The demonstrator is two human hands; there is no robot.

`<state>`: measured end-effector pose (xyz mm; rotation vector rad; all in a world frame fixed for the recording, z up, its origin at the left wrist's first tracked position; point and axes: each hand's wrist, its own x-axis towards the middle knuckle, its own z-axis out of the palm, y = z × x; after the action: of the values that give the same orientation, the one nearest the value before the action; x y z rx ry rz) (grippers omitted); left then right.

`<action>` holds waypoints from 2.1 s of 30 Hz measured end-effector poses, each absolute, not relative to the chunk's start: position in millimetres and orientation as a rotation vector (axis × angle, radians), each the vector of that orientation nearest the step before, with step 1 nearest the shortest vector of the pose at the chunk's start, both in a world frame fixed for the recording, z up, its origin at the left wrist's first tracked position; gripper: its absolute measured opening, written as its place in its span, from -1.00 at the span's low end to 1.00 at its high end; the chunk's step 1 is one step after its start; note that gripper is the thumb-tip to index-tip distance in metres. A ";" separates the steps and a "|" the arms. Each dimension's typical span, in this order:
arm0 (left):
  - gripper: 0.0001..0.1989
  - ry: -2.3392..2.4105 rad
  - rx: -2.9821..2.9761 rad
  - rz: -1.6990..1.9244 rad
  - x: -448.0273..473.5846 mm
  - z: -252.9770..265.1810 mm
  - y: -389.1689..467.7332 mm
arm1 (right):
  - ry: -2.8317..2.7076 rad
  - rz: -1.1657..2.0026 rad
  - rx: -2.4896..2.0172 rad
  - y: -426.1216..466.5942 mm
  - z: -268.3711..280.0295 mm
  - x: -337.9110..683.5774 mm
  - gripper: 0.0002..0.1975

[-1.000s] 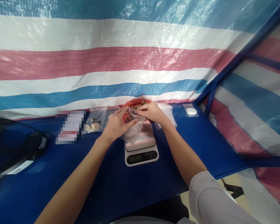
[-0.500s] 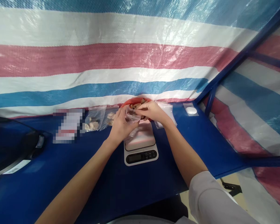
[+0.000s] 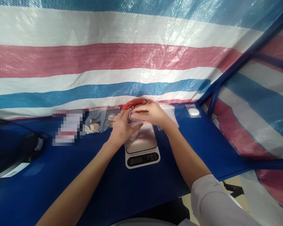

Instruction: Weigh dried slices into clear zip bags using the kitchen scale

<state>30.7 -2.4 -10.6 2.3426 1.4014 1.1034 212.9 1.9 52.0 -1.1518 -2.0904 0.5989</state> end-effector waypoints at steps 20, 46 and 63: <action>-0.43 1.306 2.280 1.127 24.7 -0.5 -3.6 | -1.862 1.053 -0.977 11.2 36.7 211.5 -0.89; -0.52 1.501 2.003 1.207 -17.7 19.9 14.5 | -2.413 0.012 -1.397 36.7 11.0 199.6 -0.74; -0.57 1.476 2.005 1.144 -12.2 17.0 13.7 | -2.328 -0.013 -1.712 48.6 -4.6 211.9 -0.66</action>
<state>-12.2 13.7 17.0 2.0046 1.4761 1.1436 211.9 48.6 -4.6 -1.7117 -2.3280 -0.0129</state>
